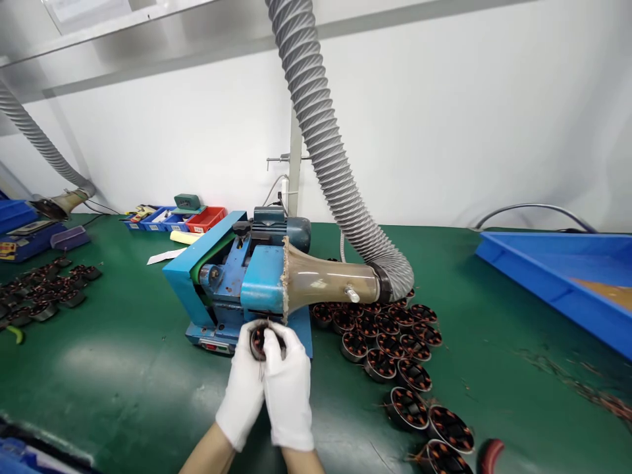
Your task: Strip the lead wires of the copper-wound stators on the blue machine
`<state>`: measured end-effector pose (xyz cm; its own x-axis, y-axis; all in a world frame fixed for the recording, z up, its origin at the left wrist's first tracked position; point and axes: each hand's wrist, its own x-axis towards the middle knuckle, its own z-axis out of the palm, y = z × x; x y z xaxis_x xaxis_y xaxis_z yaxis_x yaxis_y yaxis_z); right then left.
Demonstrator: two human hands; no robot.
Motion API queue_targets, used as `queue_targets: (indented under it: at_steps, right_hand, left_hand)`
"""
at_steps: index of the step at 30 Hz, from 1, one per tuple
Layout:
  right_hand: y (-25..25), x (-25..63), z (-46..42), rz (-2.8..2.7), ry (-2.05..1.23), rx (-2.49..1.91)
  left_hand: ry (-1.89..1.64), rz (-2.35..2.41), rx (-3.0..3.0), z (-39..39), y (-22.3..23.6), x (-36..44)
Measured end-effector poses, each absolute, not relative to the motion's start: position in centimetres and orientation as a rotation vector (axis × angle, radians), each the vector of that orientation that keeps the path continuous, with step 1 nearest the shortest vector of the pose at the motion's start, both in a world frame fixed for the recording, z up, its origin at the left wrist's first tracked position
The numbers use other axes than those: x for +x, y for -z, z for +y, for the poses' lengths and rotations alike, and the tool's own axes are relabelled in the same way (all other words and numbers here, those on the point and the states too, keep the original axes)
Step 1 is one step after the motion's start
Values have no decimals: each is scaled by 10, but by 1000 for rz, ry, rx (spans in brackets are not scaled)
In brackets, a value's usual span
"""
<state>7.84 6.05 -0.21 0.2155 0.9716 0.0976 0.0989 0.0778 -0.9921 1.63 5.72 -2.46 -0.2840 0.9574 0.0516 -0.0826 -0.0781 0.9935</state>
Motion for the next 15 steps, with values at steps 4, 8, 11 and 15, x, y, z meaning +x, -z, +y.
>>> queue_targets:
  at_steps: [4,8,11,15]
  right_hand:
    - [15,88,33,-1113,-985,-1219]
    - [9,100,16,-957,-1217,-1101]
    - [-5,111,14,-763,-1327,-1032]
    - [-17,125,11,-832,-1514,-913]
  left_hand:
    - [-1423,1253,1099,24,34,7]
    - [-1193,1259,1293,4,23,-12]
    - [-1151,1311,1369,3,8,-17]
    - [-1226,1174,1049,2,1,-10]
